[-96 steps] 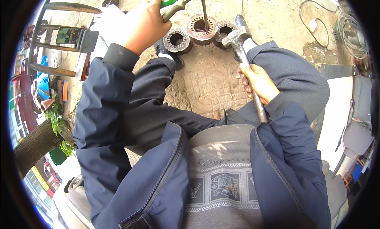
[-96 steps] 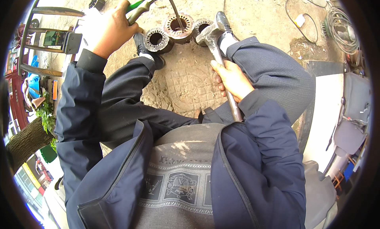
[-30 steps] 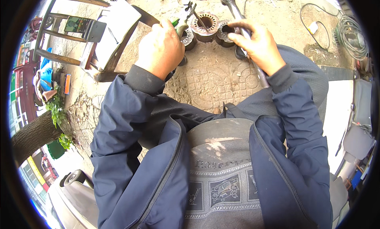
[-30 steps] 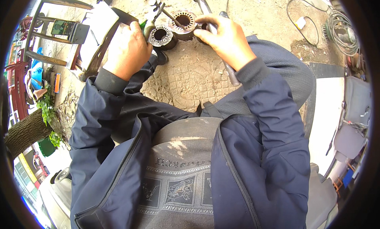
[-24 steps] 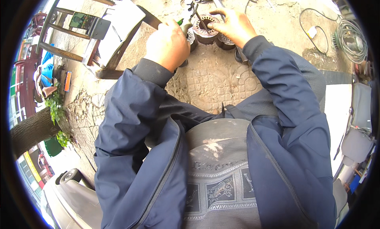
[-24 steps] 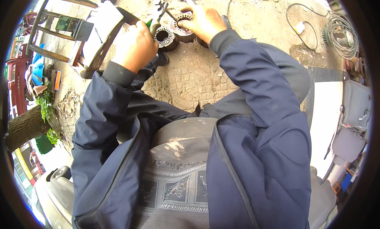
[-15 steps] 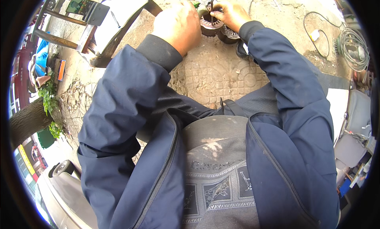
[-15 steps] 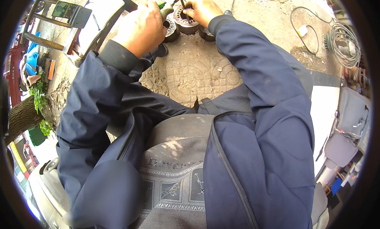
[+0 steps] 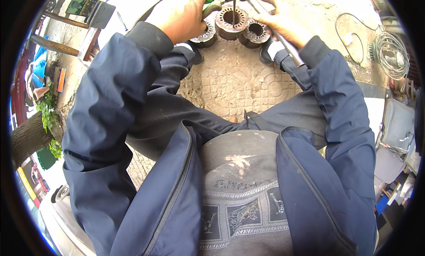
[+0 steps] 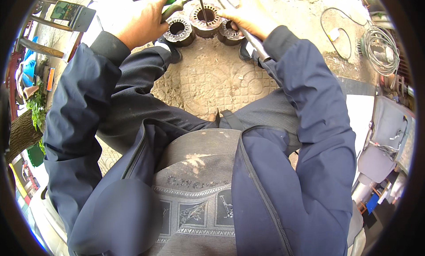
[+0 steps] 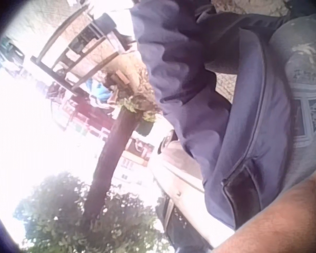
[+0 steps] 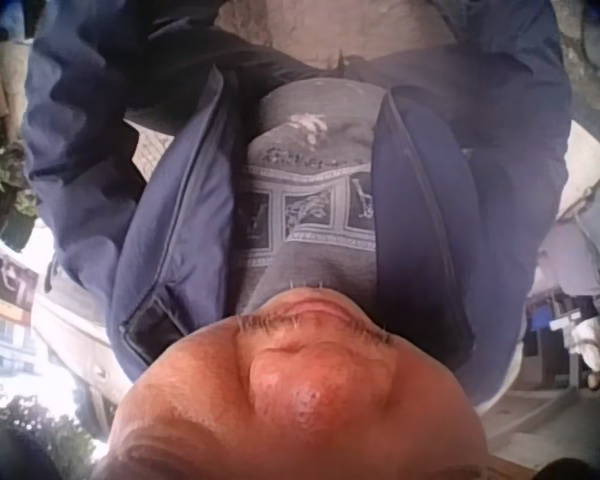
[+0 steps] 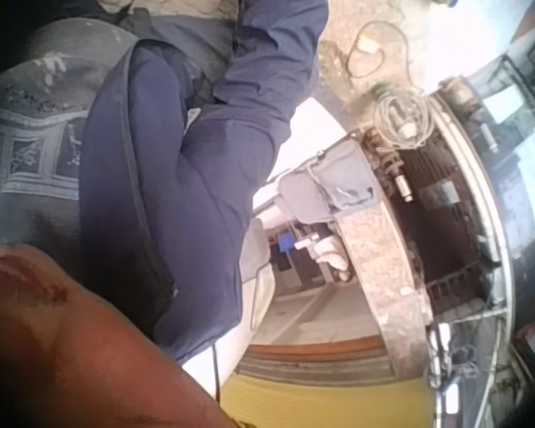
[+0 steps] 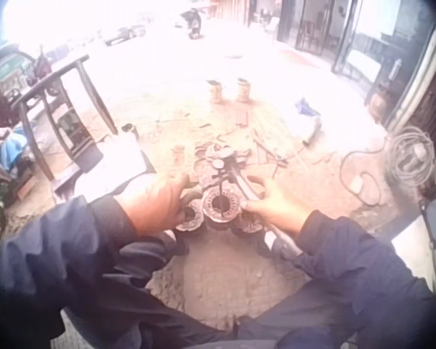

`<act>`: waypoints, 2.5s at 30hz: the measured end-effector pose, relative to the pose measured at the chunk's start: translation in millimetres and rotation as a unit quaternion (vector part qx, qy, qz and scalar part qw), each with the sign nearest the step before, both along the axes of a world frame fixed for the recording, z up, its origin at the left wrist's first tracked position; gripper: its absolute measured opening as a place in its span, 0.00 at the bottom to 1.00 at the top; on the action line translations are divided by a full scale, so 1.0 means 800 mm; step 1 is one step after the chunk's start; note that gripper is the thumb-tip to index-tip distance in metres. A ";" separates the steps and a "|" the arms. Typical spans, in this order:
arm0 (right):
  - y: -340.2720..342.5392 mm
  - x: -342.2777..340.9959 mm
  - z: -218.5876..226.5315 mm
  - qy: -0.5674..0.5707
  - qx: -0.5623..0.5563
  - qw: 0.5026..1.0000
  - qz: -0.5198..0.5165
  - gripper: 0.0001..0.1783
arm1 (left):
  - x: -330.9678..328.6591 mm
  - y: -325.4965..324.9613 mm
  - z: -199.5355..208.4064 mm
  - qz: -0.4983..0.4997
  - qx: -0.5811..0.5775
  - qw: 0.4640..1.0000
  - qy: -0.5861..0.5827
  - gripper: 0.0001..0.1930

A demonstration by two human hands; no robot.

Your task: The person sits on the ground and uses pliers and a hammer to repeatedly strike a metal rod inserted into a circular metal part. The person adjusts the rod and continues hammering the same part throughout the clip.

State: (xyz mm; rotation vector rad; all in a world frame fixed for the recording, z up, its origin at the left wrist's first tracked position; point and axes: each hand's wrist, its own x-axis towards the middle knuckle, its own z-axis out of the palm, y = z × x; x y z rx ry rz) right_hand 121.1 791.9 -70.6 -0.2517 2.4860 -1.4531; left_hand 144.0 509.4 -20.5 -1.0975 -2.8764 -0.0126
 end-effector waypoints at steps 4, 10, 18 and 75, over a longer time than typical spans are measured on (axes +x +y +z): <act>0.024 0.021 0.125 -0.039 -0.100 0.994 -0.022 0.41 | -0.006 0.004 -0.003 0.006 -0.119 0.993 -0.001 0.23; 0.024 0.061 0.241 0.180 -0.184 0.966 0.005 0.27 | -0.016 -0.001 -0.032 0.055 0.068 0.994 0.064 0.18; 0.020 0.076 0.120 -0.114 0.166 0.976 0.079 0.24 | -0.009 0.006 -0.047 -0.025 0.087 0.983 0.162 0.28; 0.021 0.069 0.099 -0.153 0.123 0.981 0.015 0.29 | -0.066 -0.023 -0.074 -0.033 0.063 0.995 0.063 0.32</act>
